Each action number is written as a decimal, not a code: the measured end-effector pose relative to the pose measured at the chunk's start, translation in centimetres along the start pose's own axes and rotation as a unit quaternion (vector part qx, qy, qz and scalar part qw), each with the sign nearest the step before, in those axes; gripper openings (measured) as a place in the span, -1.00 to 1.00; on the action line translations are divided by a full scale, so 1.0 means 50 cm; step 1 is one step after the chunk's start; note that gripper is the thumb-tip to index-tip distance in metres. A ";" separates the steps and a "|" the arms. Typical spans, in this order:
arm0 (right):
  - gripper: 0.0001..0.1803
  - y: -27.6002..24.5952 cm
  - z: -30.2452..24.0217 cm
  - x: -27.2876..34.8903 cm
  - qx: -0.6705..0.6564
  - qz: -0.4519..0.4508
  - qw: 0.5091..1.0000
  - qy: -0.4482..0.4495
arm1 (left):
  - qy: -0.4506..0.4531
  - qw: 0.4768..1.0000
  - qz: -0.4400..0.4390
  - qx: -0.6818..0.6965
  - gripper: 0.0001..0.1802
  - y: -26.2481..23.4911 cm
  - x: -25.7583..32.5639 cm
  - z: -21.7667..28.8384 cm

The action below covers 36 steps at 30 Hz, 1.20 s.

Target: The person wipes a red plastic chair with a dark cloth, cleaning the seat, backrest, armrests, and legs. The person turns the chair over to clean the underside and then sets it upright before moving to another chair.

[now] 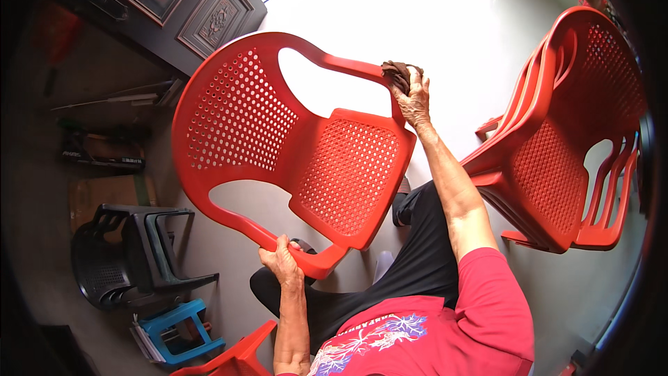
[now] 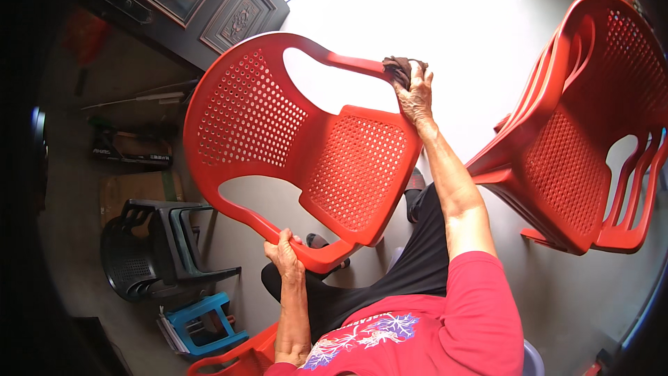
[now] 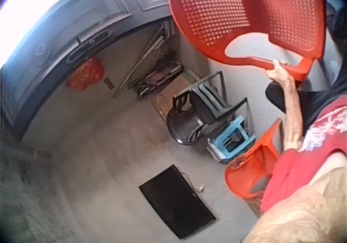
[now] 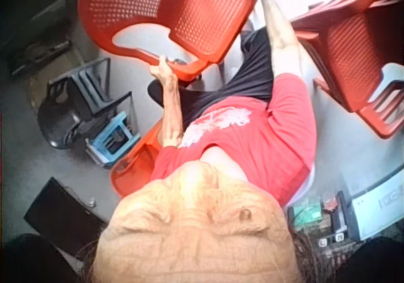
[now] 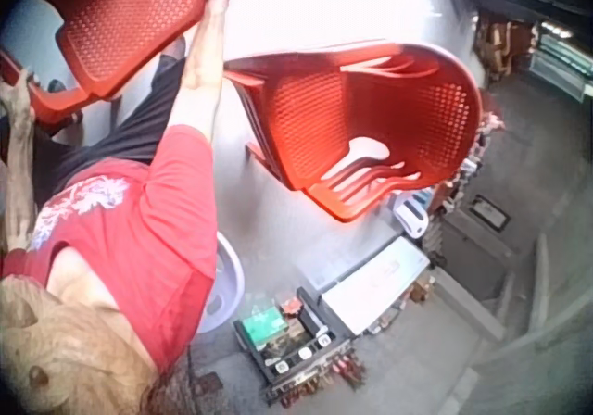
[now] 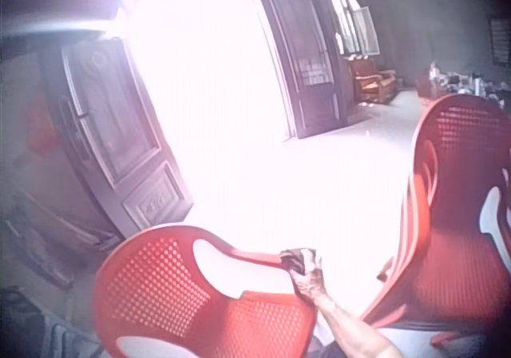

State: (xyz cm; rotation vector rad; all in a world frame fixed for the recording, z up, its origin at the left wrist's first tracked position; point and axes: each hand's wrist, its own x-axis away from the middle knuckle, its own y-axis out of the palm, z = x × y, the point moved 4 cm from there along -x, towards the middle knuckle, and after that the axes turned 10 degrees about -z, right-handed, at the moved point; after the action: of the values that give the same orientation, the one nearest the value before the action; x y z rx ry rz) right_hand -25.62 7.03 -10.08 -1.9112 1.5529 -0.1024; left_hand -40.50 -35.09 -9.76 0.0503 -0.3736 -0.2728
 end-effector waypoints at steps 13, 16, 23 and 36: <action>-0.76 0.157 -0.051 0.499 0.251 -0.269 0.907 -0.207 | 0.479 0.703 -0.070 -0.521 -0.36 0.071 0.066 0.105; -0.70 0.182 -0.079 0.557 0.152 -0.356 0.873 -0.296 | 0.377 0.736 -0.212 -0.521 -0.87 0.086 0.042 0.094; -0.71 0.221 -0.002 0.348 0.269 -0.236 0.894 -0.270 | 0.358 0.716 -0.204 -0.564 -0.84 0.084 0.025 0.082; -0.61 0.437 -0.005 0.163 0.383 -0.123 0.911 -0.090 | 0.366 0.716 -0.217 -0.553 -0.84 0.093 0.021 0.091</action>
State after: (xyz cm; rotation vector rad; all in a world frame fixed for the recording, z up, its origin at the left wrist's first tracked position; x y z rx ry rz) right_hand -41.80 -1.95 -24.27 -1.4106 0.9314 -0.5457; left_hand -40.06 -30.89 -4.73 -0.9421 0.6645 -0.8768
